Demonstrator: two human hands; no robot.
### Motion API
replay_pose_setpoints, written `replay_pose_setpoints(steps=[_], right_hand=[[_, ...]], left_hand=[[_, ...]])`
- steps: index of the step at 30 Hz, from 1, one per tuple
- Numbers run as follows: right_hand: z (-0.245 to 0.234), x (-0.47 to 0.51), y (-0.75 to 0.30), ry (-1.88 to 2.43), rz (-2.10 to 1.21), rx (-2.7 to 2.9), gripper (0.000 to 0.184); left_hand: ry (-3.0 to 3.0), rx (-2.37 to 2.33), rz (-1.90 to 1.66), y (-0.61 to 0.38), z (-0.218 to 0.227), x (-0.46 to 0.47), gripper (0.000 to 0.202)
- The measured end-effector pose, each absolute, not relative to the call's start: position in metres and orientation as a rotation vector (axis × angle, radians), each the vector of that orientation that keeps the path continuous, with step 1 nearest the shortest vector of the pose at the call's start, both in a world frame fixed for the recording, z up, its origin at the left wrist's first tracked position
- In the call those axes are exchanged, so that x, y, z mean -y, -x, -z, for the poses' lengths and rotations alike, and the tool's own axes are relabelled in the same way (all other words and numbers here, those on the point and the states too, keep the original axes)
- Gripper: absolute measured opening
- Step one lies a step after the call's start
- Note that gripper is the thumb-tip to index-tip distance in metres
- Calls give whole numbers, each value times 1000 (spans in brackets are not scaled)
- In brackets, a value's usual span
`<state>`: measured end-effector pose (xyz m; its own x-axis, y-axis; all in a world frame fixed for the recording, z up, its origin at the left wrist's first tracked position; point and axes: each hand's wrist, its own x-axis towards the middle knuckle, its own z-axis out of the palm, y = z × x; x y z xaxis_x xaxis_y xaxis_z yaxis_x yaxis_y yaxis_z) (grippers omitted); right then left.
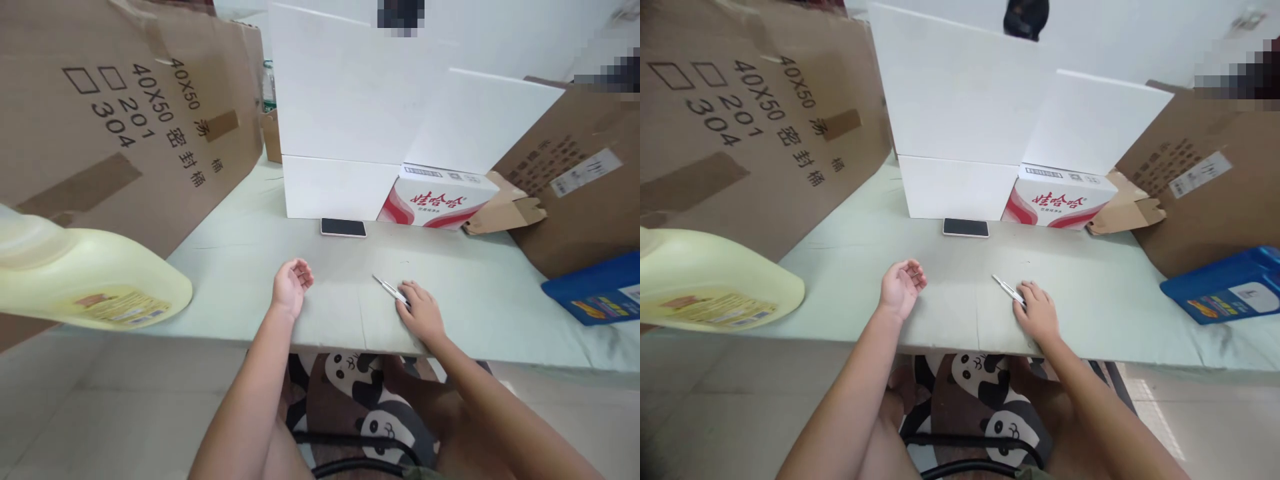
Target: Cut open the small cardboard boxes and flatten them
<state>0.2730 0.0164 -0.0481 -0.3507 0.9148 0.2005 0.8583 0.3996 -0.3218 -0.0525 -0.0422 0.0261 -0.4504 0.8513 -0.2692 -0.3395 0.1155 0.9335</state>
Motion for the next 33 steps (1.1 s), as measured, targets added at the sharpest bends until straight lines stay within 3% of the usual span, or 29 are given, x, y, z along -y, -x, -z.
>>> replay_pose_setpoints(steps=[6,12,14,33], right_hand=[[52,-18,-274,1560,-18,2392,35],[48,-16,-272,1577,-33,2375,33],[47,-15,-272,1580,-47,2363,33],[42,-10,-274,1555,-123,2343,34]], left_hand=[[-973,-1782,-1148,49,-13,47,18],[-1613,-1962,-382,33,-1,68,53],[-1793,-2050,-238,28,5,74,53],[-1970,-2284,-234,10,14,84,47]])
